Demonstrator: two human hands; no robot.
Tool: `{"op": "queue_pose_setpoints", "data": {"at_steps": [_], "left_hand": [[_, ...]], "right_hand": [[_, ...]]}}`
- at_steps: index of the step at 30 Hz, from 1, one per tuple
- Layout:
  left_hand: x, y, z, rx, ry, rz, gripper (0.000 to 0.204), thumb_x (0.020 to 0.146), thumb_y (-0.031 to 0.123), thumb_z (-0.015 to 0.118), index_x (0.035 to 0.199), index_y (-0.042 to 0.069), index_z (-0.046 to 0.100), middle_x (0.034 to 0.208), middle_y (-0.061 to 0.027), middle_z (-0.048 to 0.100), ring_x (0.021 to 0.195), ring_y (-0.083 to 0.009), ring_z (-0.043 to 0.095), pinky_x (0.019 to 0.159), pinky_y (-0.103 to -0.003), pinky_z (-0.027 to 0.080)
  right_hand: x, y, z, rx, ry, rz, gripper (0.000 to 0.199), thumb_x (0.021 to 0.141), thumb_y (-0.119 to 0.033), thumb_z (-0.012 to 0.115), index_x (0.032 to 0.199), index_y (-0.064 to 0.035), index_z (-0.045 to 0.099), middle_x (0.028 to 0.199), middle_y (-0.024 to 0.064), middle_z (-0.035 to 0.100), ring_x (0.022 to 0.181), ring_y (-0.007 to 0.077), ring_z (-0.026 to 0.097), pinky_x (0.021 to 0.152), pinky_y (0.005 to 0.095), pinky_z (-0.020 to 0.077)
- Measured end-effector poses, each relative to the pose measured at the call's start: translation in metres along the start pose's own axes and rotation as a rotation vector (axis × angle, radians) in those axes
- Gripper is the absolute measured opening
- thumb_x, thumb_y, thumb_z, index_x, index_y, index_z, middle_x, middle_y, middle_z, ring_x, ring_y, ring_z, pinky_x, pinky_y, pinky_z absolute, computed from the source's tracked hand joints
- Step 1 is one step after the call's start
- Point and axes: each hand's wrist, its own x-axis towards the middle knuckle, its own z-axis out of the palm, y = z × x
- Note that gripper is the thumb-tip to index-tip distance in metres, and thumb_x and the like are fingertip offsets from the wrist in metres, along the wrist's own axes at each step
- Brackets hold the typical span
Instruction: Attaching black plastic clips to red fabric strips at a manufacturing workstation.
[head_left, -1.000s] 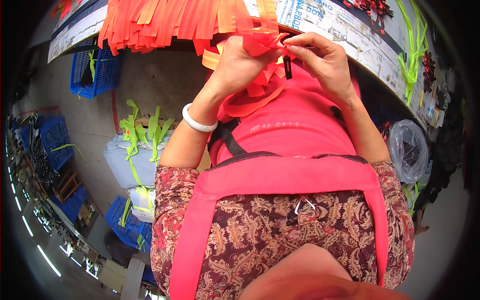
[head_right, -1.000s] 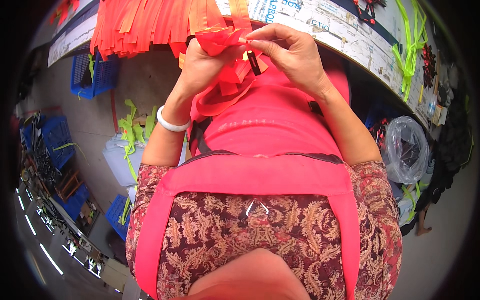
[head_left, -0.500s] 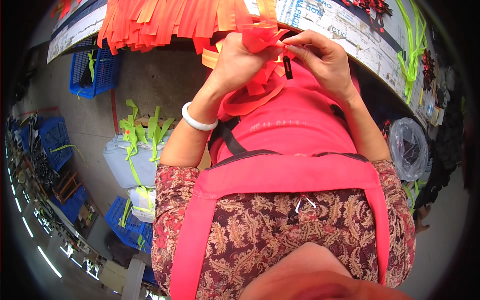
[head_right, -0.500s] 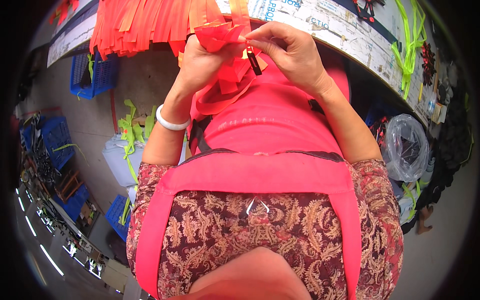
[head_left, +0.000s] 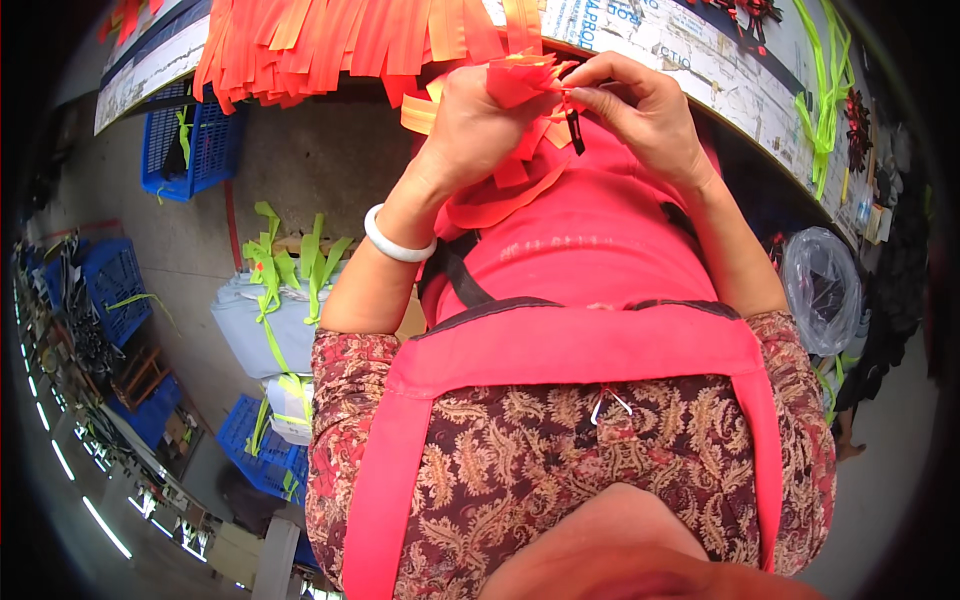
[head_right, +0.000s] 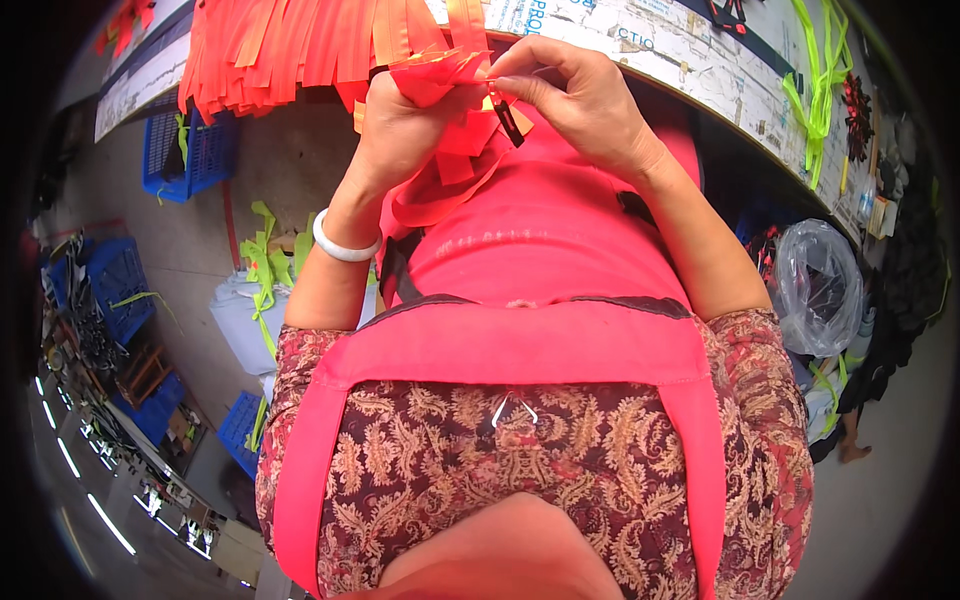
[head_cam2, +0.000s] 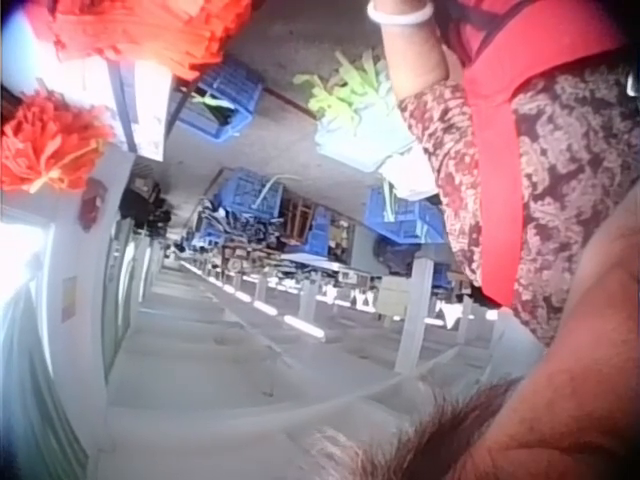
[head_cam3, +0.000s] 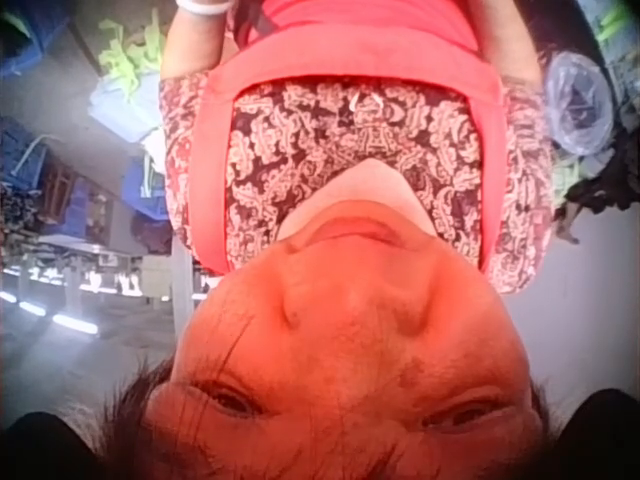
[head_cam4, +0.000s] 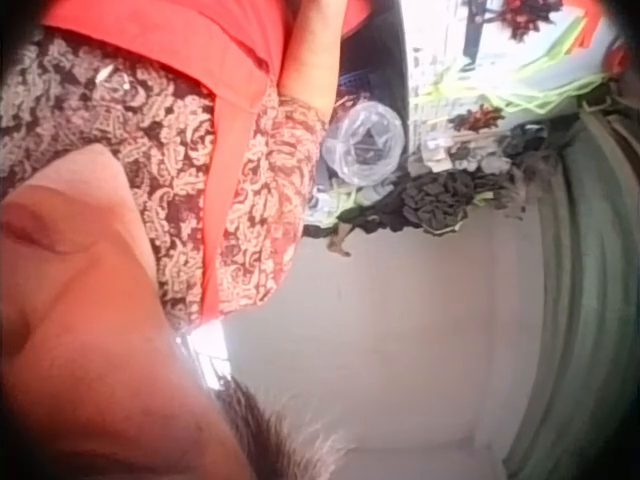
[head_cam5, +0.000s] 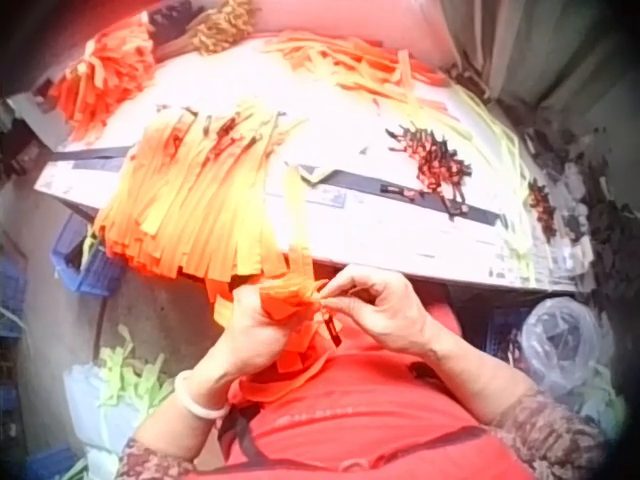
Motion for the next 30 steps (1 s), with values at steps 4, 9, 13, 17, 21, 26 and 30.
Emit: {"op": "queue_pose_setpoints", "data": {"at_steps": [4, 9, 13, 17, 21, 26, 30], "left_hand": [[-0.001, -0.010, 0.002, -0.076, 0.037, -0.077, 0.012, 0.085, 0.004, 0.069, 0.095, 0.000, 0.069, 0.078, -0.0016, 0.067, 0.069, -0.0082, 0.061, 0.061, -0.024, 0.049], [0.007, -0.010, 0.001, -0.341, 0.062, -0.185, 0.014, 0.084, 0.008, 0.072, 0.095, 0.000, 0.069, 0.081, -0.0029, 0.068, 0.073, -0.0090, 0.062, 0.064, -0.024, 0.050], [0.008, -0.008, 0.002, -0.375, 0.058, -0.236, 0.013, 0.084, 0.007, 0.072, 0.094, 0.000, 0.069, 0.079, -0.0027, 0.068, 0.070, -0.0091, 0.062, 0.062, -0.024, 0.049], [0.009, -0.007, 0.004, -0.382, 0.078, -0.212, 0.013, 0.084, 0.007, 0.072, 0.093, 0.000, 0.069, 0.077, -0.0026, 0.067, 0.067, -0.0087, 0.061, 0.060, -0.023, 0.048], [0.008, -0.006, 0.005, -0.375, 0.078, -0.210, 0.011, 0.084, 0.006, 0.071, 0.093, 0.000, 0.068, 0.075, -0.0027, 0.066, 0.065, -0.0091, 0.060, 0.058, -0.023, 0.048], [0.009, -0.001, 0.000, -0.459, 0.119, -0.232, 0.010, 0.084, 0.006, 0.071, 0.091, 0.000, 0.068, 0.074, -0.0028, 0.065, 0.062, -0.0100, 0.061, 0.056, -0.024, 0.049], [0.010, -0.002, -0.003, -0.466, 0.057, -0.244, 0.012, 0.084, 0.006, 0.071, 0.094, 0.001, 0.067, 0.076, -0.0039, 0.066, 0.065, -0.0117, 0.062, 0.060, -0.024, 0.049]], "right_hand": [[0.000, 0.008, 0.001, 0.090, 0.028, 0.057, 0.017, 0.090, -0.014, 0.065, 0.102, -0.0011, 0.066, 0.085, 0.0012, 0.066, 0.072, 0.0056, 0.057, 0.062, 0.0186, 0.0460], [-0.007, 0.000, 0.003, 0.251, 0.105, 0.282, 0.021, 0.091, -0.020, 0.066, 0.101, -0.0020, 0.065, 0.078, -0.0009, 0.062, 0.056, 0.0020, 0.046, 0.048, 0.0172, 0.0363], [-0.007, -0.003, -0.002, 0.266, 0.062, 0.311, 0.021, 0.091, -0.023, 0.067, 0.100, -0.0032, 0.065, 0.073, -0.0030, 0.059, 0.054, 0.0011, 0.044, 0.046, 0.0175, 0.0347], [-0.008, -0.004, -0.001, 0.268, 0.071, 0.306, 0.022, 0.091, -0.023, 0.067, 0.099, -0.0030, 0.065, 0.072, -0.0038, 0.058, 0.053, 0.0012, 0.043, 0.046, 0.0174, 0.0347], [-0.008, -0.004, -0.001, 0.253, 0.074, 0.295, 0.021, 0.091, -0.022, 0.066, 0.098, -0.0026, 0.065, 0.072, -0.0036, 0.059, 0.055, 0.0012, 0.045, 0.047, 0.0174, 0.0354], [-0.008, -0.011, -0.005, 0.240, -0.092, 0.276, 0.020, 0.092, -0.022, 0.065, 0.098, -0.0022, 0.064, 0.077, -0.0018, 0.062, 0.058, 0.0013, 0.048, 0.050, 0.0172, 0.0376], [-0.008, -0.013, -0.007, 0.235, -0.049, 0.255, 0.022, 0.092, -0.023, 0.065, 0.099, -0.0017, 0.064, 0.081, -0.0006, 0.065, 0.060, 0.0018, 0.050, 0.052, 0.0177, 0.0405]]}}
